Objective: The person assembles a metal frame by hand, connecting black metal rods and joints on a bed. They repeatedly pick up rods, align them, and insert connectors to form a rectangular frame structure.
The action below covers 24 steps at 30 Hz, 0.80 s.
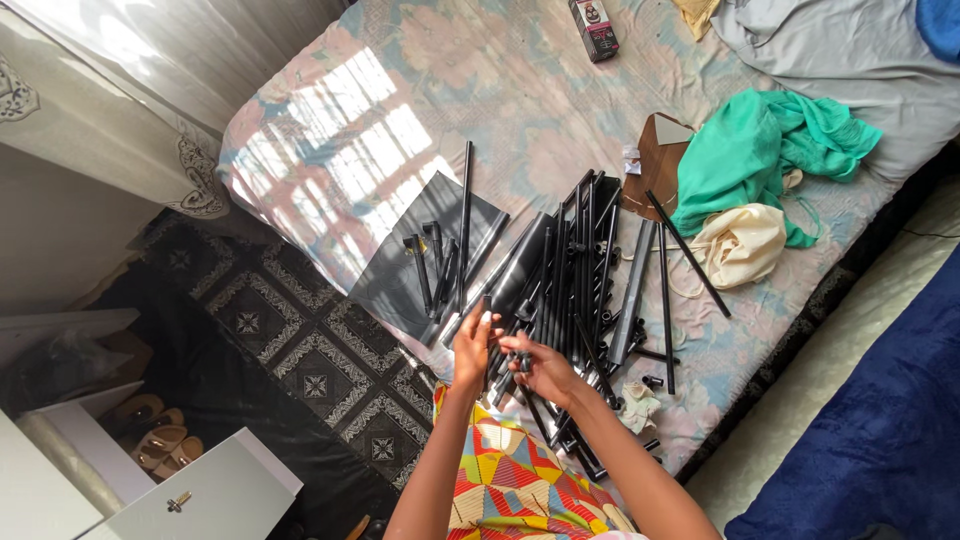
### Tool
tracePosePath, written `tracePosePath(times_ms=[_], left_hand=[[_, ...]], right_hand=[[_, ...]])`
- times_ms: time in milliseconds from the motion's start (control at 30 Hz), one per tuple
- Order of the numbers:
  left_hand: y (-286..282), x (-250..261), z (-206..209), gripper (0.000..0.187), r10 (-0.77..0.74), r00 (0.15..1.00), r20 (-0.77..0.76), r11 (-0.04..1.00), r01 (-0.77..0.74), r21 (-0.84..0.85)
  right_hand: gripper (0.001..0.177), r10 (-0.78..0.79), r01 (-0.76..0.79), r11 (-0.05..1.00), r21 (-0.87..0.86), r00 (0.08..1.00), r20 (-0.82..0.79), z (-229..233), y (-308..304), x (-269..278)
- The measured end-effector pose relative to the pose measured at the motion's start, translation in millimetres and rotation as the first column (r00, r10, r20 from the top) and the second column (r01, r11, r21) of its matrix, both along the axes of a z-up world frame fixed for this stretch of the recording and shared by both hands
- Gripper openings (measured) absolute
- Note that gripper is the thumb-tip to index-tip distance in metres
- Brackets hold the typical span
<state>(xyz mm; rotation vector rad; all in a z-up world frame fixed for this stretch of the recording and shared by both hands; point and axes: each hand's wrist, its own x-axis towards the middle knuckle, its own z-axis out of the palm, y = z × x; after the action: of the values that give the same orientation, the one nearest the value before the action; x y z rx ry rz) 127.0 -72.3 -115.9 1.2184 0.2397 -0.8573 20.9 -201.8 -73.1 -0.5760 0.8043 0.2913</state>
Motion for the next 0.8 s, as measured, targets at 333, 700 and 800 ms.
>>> tracePosePath(times_ms=[333, 700, 800], left_hand=[[9, -24, 123, 0.046, -0.221, 0.945, 0.243, 0.975, 0.219, 0.035], [10, -88, 181, 0.039, -0.097, 0.95, 0.298, 0.988, 0.128, -0.083], [19, -98, 187, 0.038, -0.077, 0.907, 0.415, 0.992, 0.111, -0.057]], right_hand=[[0.038, -0.297, 0.4, 0.914, -0.073, 0.78, 0.55, 102, -31, -2], [0.034, -0.179, 0.501, 0.799, -0.333, 0.726, 0.664, 137, -23, -34], [0.032, -0.142, 0.513, 0.791, -0.333, 0.684, 0.715, 148, -14, -42]])
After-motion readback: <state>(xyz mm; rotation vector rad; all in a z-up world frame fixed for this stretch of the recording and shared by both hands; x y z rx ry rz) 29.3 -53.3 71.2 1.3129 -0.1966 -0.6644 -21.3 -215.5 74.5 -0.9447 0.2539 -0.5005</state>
